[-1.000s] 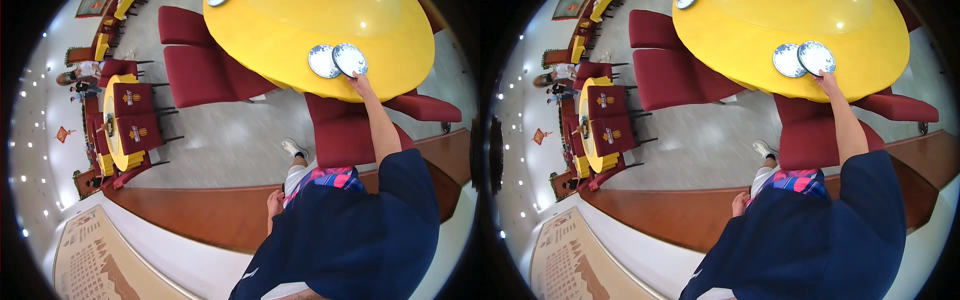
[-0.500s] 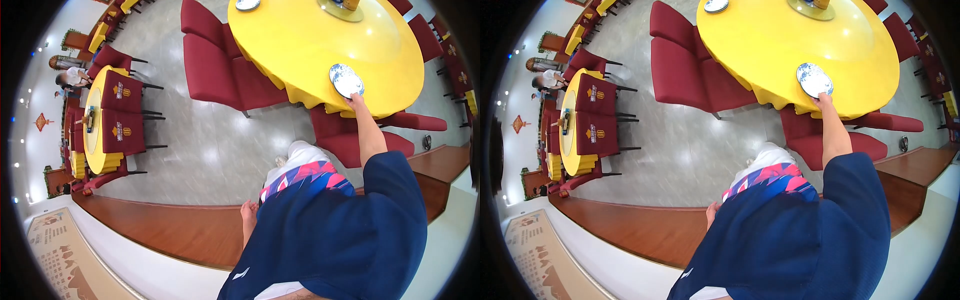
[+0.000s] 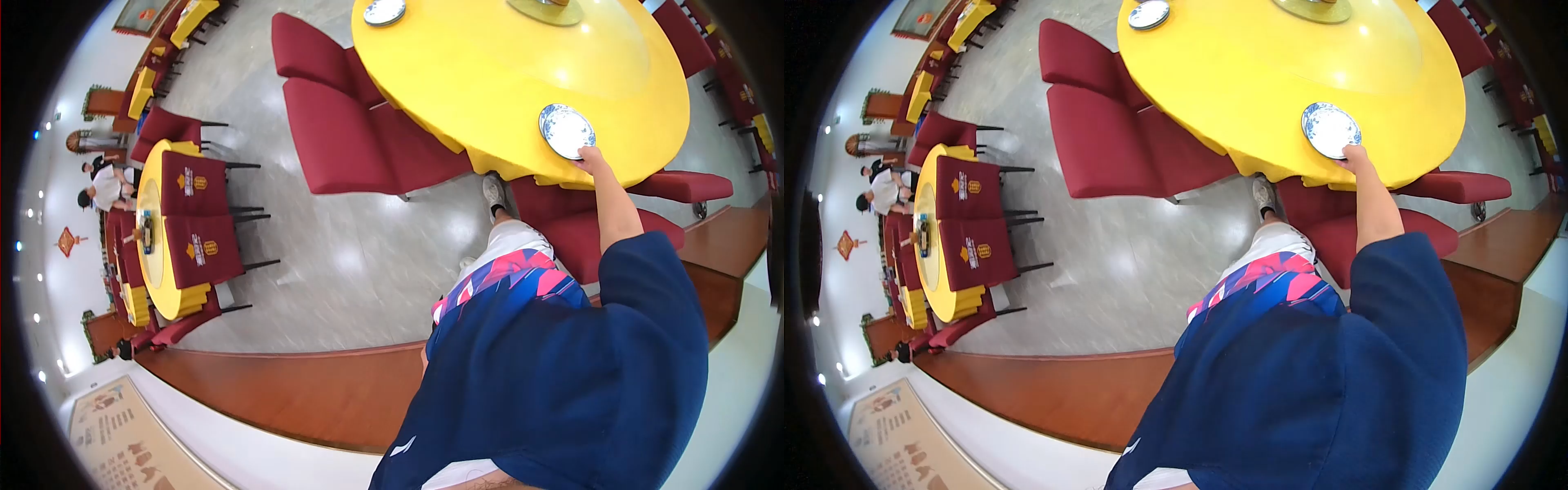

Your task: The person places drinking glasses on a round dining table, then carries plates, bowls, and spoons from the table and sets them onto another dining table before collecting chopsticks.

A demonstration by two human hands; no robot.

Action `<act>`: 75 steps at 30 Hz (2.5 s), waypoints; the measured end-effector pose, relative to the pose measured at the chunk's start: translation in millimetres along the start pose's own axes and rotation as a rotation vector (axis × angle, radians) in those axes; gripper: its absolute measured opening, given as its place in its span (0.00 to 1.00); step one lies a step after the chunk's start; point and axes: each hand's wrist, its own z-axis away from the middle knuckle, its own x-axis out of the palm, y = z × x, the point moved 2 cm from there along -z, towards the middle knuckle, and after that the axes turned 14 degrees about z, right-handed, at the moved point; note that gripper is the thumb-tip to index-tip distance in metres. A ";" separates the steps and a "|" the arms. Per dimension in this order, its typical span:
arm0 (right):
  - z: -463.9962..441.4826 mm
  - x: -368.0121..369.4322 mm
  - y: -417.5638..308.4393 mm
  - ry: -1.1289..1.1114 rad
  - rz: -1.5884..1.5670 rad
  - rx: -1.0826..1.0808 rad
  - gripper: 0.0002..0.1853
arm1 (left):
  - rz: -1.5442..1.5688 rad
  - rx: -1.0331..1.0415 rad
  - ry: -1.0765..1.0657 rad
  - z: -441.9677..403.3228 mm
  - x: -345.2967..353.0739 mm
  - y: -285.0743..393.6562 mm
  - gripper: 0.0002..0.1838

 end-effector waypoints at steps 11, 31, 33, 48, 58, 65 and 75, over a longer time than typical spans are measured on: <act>-72.5 -19.4 19.3 0.366 0.745 -0.247 0.25 | -0.439 0.164 -0.316 -82.3 250.3 301.8 0.17; -64.6 67.3 -43.7 0.293 0.693 -0.233 0.18 | -0.777 0.030 -0.749 -79.6 634.7 331.6 0.25; -68.4 87.4 -58.1 0.243 0.743 -0.249 0.18 | -0.480 0.201 -0.684 -89.7 636.1 357.7 0.26; -102.8 144.5 -83.5 0.248 0.606 -0.467 0.20 | -0.889 0.726 -0.527 -150.6 636.8 378.4 0.28; -40.7 150.7 -145.9 -0.188 0.240 -0.536 0.17 | -0.616 0.497 -0.614 -47.2 609.8 445.0 0.23; 60.0 219.9 -150.8 -0.475 0.365 -0.489 0.22 | 0.373 0.455 -0.694 28.9 513.8 454.7 0.31; 261.6 395.4 -104.7 -0.988 0.379 -0.550 0.22 | 0.800 0.608 -0.536 102.6 253.8 468.6 0.30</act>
